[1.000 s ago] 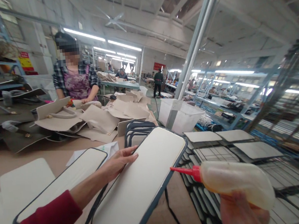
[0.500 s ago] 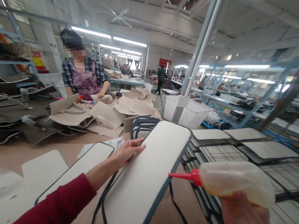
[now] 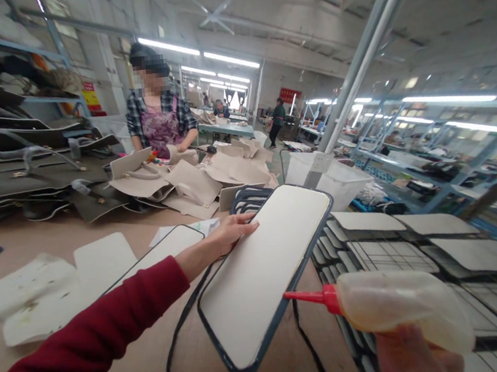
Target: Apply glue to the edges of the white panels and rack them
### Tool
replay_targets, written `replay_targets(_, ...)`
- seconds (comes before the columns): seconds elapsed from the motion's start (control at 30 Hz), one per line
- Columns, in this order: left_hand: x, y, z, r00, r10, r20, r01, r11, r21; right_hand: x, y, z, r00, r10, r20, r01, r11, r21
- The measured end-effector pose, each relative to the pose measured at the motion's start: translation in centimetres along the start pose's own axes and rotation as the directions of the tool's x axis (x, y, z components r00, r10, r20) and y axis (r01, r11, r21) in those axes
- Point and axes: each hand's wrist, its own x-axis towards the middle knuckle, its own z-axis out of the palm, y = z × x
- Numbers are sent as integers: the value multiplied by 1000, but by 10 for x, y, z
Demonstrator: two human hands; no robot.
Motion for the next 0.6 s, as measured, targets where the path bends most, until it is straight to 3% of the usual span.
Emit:
replay_targets(0.07,3,3,1,999,-1,-40,2,1000,7,-1,-2,2,999,35,-30,-34,999,35)
replay_targets(0.2,8,5,2,996,-3,-91,5,1000,18,-3,2,-3,998,-21,-63,14,993,-121)
replay_targets(0.37,14,6,0,992,-8,-125,8,1000,2,-5,19,-20,995,78,-64,-90,975,-203)
replay_targets(0.47,17,6,-1,990,-5,-138,5,1000,-4,-4,30,-31,997,54,-46,-65,956,-287)
replay_targets(0.6,18,9,0,990,-1,-144,2,1000,12,-2,38,-40,998,9,64,13,937,-348)
